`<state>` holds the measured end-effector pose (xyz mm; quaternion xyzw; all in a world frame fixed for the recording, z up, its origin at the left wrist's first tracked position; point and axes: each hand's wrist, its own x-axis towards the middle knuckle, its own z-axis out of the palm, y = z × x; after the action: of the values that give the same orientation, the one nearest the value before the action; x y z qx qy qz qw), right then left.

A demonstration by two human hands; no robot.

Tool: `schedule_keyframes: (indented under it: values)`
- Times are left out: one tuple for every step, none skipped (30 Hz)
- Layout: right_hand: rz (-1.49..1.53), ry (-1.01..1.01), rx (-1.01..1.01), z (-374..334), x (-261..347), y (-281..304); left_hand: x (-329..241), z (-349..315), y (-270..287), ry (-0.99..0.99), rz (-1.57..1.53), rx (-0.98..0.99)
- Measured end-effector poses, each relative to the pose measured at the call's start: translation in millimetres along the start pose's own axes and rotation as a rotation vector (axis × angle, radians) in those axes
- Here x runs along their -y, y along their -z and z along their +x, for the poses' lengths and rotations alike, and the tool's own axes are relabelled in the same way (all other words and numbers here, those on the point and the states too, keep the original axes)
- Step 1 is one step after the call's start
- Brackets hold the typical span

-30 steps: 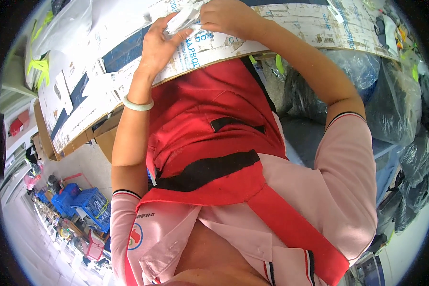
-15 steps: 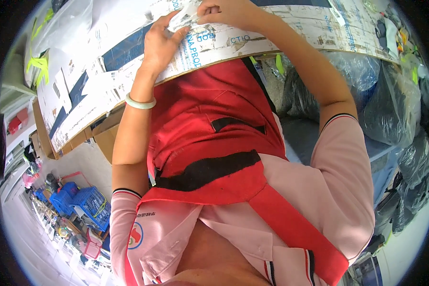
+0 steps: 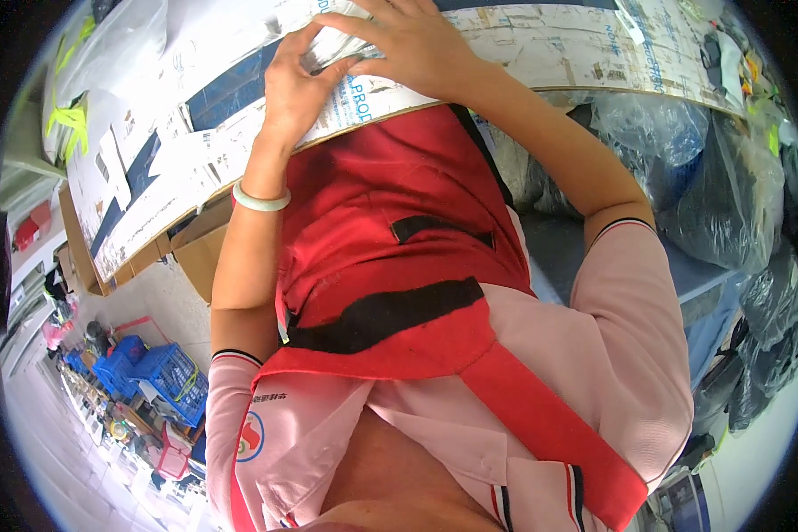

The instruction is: Checking and counting garment labels and attaching them to products at a workstation.

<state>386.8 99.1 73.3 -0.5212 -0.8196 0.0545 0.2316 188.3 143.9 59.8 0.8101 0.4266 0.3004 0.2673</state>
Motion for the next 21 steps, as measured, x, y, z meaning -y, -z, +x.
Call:
schedule_keyframes:
  values:
    - [-0.023,0.032,0.020,1,-3,-7,-2,1,0,0.018,0.005,-0.001]
    - [-0.045,0.065,0.040,2,-7,-10,-1,1,-2,0.012,0.001,0.003]
    - [-0.046,0.066,0.037,4,-10,-12,1,0,-2,0.030,-0.029,-0.012]
    - [-0.028,0.028,0.078,5,-13,-12,4,0,-2,0.048,-0.059,-0.028]
    - [-0.010,-0.009,0.118,6,-17,-13,7,1,-1,0.046,-0.057,-0.030]
    - [-0.008,-0.007,0.120,7,-27,-17,9,1,-1,0.045,-0.066,-0.035]
    - [0.278,-0.054,0.014,9,-38,-17,7,1,-3,0.042,-0.080,-0.038]
    - [0.563,-0.102,-0.095,7,-46,-19,6,1,-4,0.042,-0.083,-0.038]
    - [0.566,-0.101,-0.092,10,-40,-15,5,-1,-4,0.072,-0.079,-0.048]
    - [1.013,-0.347,-0.125,18,-26,-7,5,-1,-3,0.098,-0.074,-0.058]
    - [1.456,-0.602,-0.154,26,-15,-4,4,-2,-5,0.098,-0.073,-0.058]
    - [1.588,-0.653,-0.272,26,-20,-21,0,1,-11,0.095,-0.121,-0.067]
    - [1.590,-0.652,-0.273,23,-19,-29,0,0,-12,0.104,-0.159,-0.081]
    - [1.629,-0.621,-0.272,20,-19,-36,1,0,-11,0.104,-0.158,-0.081]
    - [1.670,-0.589,-0.265,22,-14,-35,2,-1,-10,0.084,-0.127,-0.068]
    - [1.673,-0.586,-0.259,23,-10,-31,3,-2,-9,0.065,-0.096,-0.056]
    - [1.516,-0.539,-0.219,22,-7,-26,4,-4,-8,0.070,-0.093,-0.060]
    - [1.354,-0.495,-0.189,20,-5,-18,-3,-3,-8,0.094,-0.112,-0.057]
    - [1.350,-0.497,-0.190,17,-10,-20,-9,-1,-7,0.119,-0.132,-0.054]
    - [0.766,-0.228,-0.151,12,-18,-24,-15,2,-6,0.117,-0.135,-0.053]
    - [0.187,0.038,-0.102,14,-13,-22,-27,7,2,0.225,-0.239,0.014]
